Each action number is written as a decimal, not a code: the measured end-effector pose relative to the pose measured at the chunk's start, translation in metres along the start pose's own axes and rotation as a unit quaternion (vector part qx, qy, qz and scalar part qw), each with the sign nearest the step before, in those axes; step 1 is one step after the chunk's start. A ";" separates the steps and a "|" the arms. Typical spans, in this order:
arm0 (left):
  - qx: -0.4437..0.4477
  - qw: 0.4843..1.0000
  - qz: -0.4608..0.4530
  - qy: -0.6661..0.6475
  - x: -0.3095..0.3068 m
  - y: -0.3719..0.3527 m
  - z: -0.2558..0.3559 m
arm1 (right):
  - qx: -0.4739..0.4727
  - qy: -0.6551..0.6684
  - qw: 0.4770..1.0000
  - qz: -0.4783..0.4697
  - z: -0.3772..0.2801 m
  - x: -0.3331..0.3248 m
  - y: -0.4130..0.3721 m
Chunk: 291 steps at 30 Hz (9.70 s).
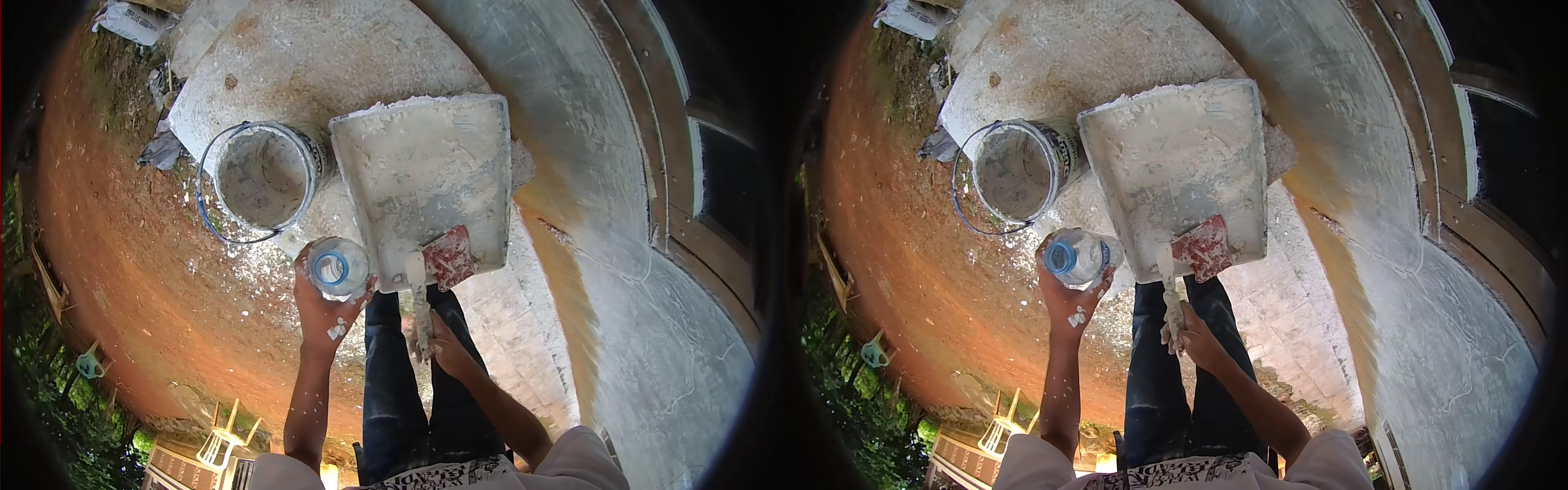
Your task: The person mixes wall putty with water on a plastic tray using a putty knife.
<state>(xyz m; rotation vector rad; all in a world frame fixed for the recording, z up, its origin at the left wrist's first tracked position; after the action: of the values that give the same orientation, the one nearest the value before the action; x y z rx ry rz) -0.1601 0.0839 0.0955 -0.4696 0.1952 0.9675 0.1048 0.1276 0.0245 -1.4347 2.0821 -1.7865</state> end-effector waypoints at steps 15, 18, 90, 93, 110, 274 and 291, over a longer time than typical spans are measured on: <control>-0.017 0.974 0.209 -0.088 -0.042 -0.015 -0.105 | -0.155 -0.493 0.708 0.482 -0.110 -0.112 0.006; -0.006 0.979 0.187 -0.082 -0.035 -0.015 -0.096 | -0.177 -0.491 0.705 0.481 -0.116 -0.109 0.014; -0.006 0.998 0.035 0.059 0.103 -0.006 -0.142 | -0.249 -0.516 0.673 0.467 -0.163 -0.147 -0.008; -0.006 0.995 0.037 0.093 0.102 -0.004 -0.133 | -0.291 -0.534 0.651 0.455 -0.167 -0.144 0.008; -0.078 0.996 0.044 0.006 0.110 -0.012 -0.169 | -0.186 -0.642 0.576 0.472 -0.288 -0.094 0.026; -0.115 0.993 -0.003 0.011 0.093 -0.018 -0.072 | -0.448 -0.701 0.476 0.285 -0.343 0.034 0.090; -0.136 0.990 -0.013 0.024 0.091 -0.019 -0.074 | -0.415 -0.739 0.447 0.285 -0.345 0.046 0.098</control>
<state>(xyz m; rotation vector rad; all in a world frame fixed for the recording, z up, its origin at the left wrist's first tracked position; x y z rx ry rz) -0.0897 0.1081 0.0030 -0.7450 0.1010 0.9625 -0.1751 0.3493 0.0845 -1.1008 1.5998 0.9037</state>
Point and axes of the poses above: each hand's wrist, its own y-axis towards the middle knuckle, its own x-axis out of the palm, z = x × y, the point moved 9 cm from there along y, towards the middle knuckle, and after that the axes turned 2 degrees about -z, right-handed, at the moved point
